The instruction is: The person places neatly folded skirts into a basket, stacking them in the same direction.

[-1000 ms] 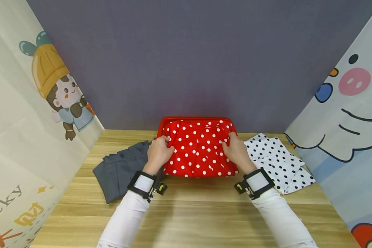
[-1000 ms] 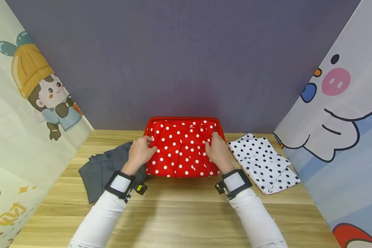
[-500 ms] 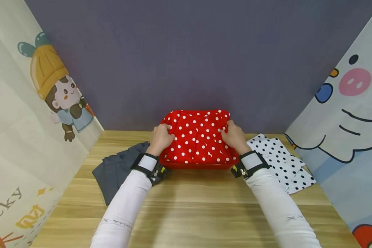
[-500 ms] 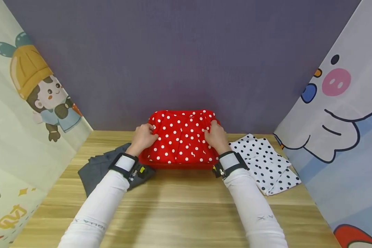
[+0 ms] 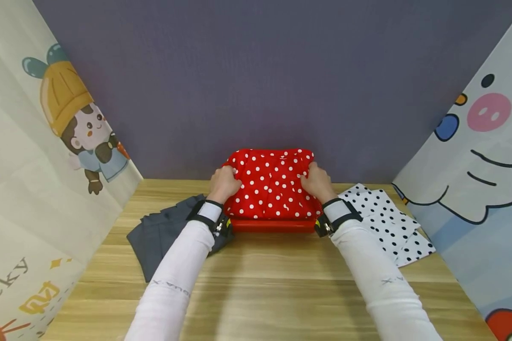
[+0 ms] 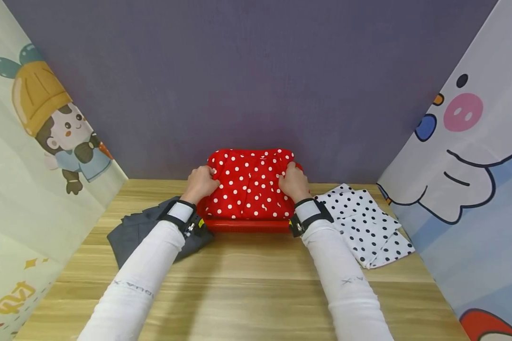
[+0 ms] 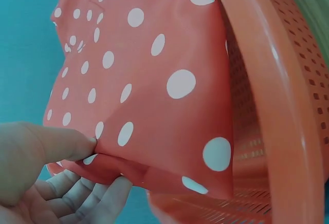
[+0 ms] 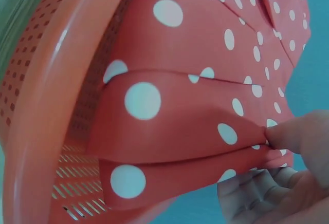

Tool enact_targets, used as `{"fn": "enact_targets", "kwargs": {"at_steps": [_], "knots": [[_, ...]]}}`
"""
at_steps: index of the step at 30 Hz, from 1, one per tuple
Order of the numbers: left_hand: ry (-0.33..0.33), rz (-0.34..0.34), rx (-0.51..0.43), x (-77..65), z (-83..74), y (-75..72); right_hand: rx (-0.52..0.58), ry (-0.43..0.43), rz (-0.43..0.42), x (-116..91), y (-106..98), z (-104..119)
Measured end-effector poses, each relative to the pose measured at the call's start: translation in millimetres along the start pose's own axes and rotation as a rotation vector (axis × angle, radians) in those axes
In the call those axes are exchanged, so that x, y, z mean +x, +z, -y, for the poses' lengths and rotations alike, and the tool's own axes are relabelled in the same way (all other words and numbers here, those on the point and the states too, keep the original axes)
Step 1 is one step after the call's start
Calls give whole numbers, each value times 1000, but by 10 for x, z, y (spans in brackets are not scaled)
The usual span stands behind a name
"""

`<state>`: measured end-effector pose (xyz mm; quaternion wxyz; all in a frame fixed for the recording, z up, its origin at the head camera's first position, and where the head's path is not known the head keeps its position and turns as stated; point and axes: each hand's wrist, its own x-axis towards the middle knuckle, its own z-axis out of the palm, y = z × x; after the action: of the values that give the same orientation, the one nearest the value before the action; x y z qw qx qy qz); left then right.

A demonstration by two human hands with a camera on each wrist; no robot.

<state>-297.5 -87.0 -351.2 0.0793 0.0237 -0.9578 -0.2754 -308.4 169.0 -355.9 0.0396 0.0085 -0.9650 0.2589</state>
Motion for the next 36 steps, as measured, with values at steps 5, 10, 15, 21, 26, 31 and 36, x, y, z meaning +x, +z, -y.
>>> {"fn": "enact_targets", "kwargs": {"at_steps": [5,10,15,21,26,31,36], "knots": [[-11,24,18,39,46,71,-39,2,28,41,65,14],[-22,58,39,70,112,174,-57,13,59,55,141,0],[-48,76,51,103,154,285,-66,68,104,81,228,-50],[-99,105,51,138,148,375,-66,128,160,110,283,-96],[-131,135,47,180,128,439,-81,147,184,128,298,-125],[-151,171,48,210,137,500,-53,180,235,142,329,-137],[-167,197,55,241,158,554,9,216,269,171,403,-175]]}}
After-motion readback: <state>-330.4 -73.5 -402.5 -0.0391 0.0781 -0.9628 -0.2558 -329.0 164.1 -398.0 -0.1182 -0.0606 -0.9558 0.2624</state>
